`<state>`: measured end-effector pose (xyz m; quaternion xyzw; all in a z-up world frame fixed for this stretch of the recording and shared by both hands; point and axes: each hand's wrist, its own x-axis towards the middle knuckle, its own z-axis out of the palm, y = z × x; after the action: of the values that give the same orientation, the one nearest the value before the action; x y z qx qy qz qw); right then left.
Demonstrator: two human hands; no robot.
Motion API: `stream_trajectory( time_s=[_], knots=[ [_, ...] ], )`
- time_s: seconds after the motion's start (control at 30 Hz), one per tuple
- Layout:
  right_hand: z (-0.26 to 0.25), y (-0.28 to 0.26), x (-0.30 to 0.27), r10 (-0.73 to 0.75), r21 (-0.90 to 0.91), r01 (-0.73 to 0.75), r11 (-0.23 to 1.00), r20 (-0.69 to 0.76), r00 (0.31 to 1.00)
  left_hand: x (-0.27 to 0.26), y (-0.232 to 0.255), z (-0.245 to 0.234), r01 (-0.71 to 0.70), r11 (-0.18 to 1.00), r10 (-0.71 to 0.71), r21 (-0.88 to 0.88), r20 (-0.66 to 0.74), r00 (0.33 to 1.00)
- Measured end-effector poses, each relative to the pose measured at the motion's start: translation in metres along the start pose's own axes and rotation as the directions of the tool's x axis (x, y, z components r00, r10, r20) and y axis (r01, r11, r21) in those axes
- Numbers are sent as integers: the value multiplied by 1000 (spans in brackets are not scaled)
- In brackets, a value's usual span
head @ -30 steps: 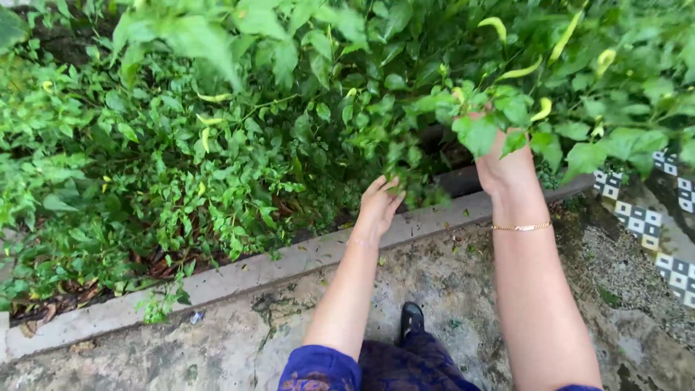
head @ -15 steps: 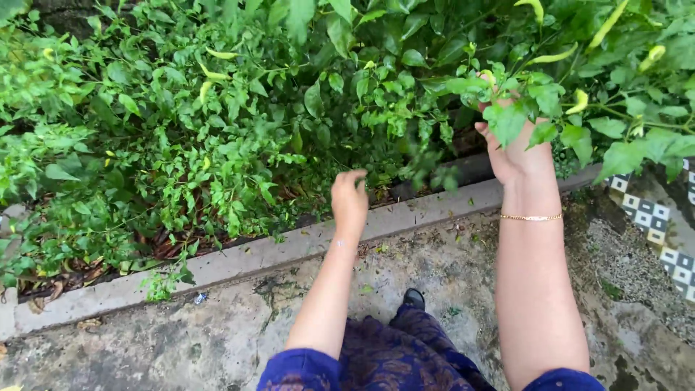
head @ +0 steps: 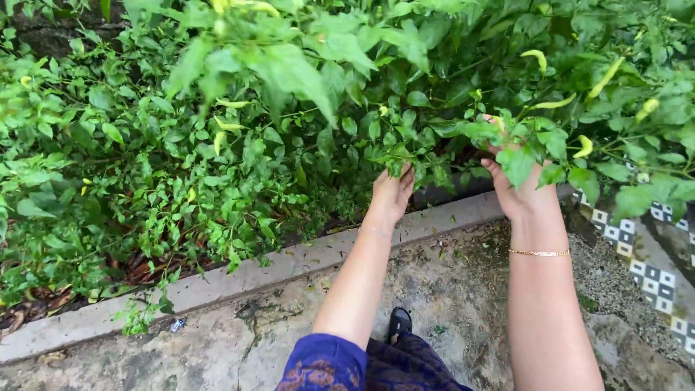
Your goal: Picking green chili peppers from a bush in a garden.
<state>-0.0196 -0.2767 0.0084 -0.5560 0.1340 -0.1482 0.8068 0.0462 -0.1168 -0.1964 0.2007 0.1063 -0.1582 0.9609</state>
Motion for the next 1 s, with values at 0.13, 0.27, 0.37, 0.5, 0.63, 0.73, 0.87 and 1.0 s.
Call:
stream_trajectory(
  time_s=[0.13,0.27,0.37,0.5,0.63,0.73,0.87,1.0],
  knots=[
    [20,-10,-21,-2,-120,5,993,27,1000,-59,14,-5,33,984,-52,-177,-100,994],
    [8,1,-8,9,-61,-7,998,37,999,-120,36,-27,82,995,-92,-53,-225,970],
    [30,-2,-23,-28,-32,33,999,145,989,-105,11,-123,-81,972,-1,-220,-349,937],
    [55,-8,-42,-35,-143,50,988,106,994,-146,61,-131,-115,950,-18,-291,-417,909],
    [44,11,-35,-5,-158,20,987,92,996,-229,127,-72,130,945,-54,299,-250,967],
    [35,28,-33,27,-179,-13,984,78,997,-235,117,-111,227,191,295,955,-276,915],
    [35,47,-36,36,-208,-21,978,67,997,-239,88,-168,252,-144,639,957,-105,762],
    [43,67,-34,58,-241,-38,970,76,995,-272,98,-180,284,-106,698,953,-132,704]
  ],
)
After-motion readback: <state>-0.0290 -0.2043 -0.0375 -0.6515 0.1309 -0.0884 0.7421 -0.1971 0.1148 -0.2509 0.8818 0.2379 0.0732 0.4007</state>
